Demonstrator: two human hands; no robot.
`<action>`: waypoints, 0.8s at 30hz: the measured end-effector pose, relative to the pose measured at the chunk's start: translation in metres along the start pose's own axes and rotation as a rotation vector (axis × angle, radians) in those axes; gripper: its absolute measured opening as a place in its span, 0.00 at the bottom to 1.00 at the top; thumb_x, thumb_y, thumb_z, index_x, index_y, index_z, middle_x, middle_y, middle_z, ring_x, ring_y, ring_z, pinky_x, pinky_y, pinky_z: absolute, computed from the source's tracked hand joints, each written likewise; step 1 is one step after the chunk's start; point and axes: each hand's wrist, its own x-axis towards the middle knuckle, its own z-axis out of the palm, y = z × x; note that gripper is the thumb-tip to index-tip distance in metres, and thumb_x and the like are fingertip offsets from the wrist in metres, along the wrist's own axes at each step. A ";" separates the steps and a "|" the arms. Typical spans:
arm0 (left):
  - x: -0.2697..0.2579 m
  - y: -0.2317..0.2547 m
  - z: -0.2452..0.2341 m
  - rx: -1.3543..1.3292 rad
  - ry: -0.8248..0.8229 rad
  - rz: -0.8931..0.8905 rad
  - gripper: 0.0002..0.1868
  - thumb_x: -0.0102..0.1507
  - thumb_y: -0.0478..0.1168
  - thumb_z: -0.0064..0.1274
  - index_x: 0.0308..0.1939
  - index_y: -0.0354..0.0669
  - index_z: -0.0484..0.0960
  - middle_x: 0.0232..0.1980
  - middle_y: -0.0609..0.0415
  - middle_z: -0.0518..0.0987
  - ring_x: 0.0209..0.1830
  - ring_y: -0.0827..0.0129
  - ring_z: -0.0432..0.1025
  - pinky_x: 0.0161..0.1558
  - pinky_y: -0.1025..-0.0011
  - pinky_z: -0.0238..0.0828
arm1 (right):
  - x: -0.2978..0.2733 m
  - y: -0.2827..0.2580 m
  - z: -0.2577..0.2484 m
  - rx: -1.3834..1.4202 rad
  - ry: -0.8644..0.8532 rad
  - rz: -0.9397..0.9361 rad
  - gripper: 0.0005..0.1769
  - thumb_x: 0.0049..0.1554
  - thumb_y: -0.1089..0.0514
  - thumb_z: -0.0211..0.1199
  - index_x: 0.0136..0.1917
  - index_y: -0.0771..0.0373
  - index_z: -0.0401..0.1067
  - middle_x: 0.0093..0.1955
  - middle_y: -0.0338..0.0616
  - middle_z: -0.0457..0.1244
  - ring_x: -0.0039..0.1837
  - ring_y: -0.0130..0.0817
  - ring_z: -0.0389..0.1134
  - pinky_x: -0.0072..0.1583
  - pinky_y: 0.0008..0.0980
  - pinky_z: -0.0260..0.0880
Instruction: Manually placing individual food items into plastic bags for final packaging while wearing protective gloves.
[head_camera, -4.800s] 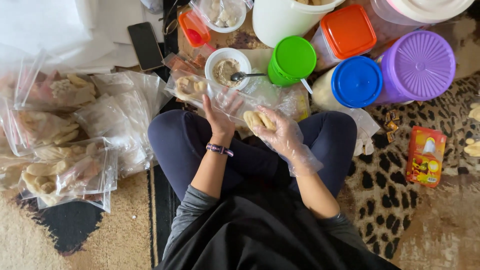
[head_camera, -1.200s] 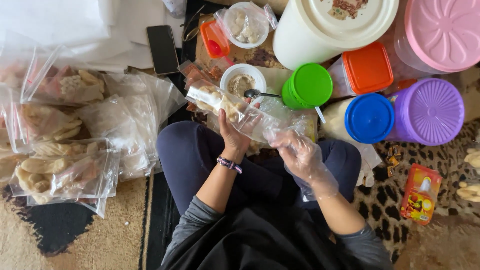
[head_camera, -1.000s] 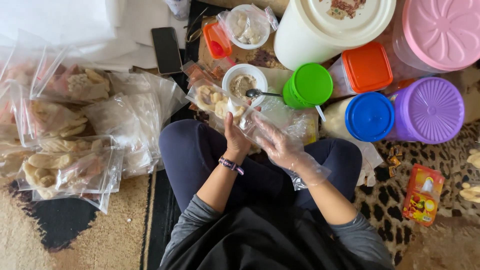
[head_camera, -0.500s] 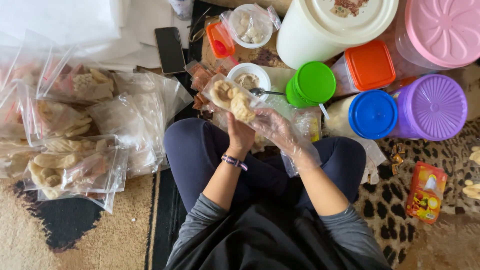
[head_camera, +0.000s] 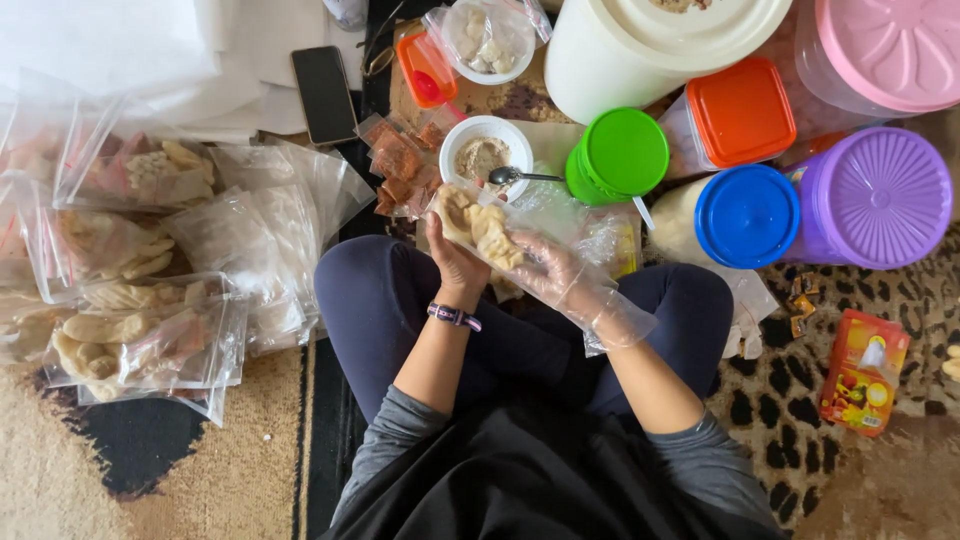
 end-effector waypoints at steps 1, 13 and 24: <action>-0.001 0.000 0.001 -0.001 -0.012 -0.020 0.44 0.59 0.72 0.52 0.72 0.56 0.68 0.69 0.36 0.71 0.59 0.36 0.73 0.62 0.39 0.67 | 0.002 -0.006 -0.001 -0.005 0.005 -0.035 0.29 0.56 0.58 0.70 0.69 0.61 0.68 0.66 0.52 0.66 0.68 0.48 0.66 0.66 0.44 0.69; 0.002 -0.017 -0.018 0.096 0.064 -0.108 0.44 0.60 0.71 0.52 0.71 0.49 0.69 0.71 0.41 0.69 0.64 0.41 0.70 0.67 0.43 0.63 | 0.024 -0.012 0.000 -0.141 0.020 -0.137 0.29 0.63 0.61 0.59 0.76 0.53 0.62 0.62 0.63 0.64 0.63 0.61 0.67 0.66 0.54 0.68; 0.000 -0.021 -0.012 0.100 0.231 -0.166 0.57 0.54 0.75 0.55 0.74 0.39 0.63 0.74 0.35 0.64 0.71 0.39 0.62 0.72 0.42 0.53 | 0.013 -0.016 -0.017 0.078 -0.110 -0.060 0.34 0.63 0.57 0.59 0.80 0.59 0.54 0.76 0.54 0.57 0.75 0.45 0.59 0.73 0.46 0.60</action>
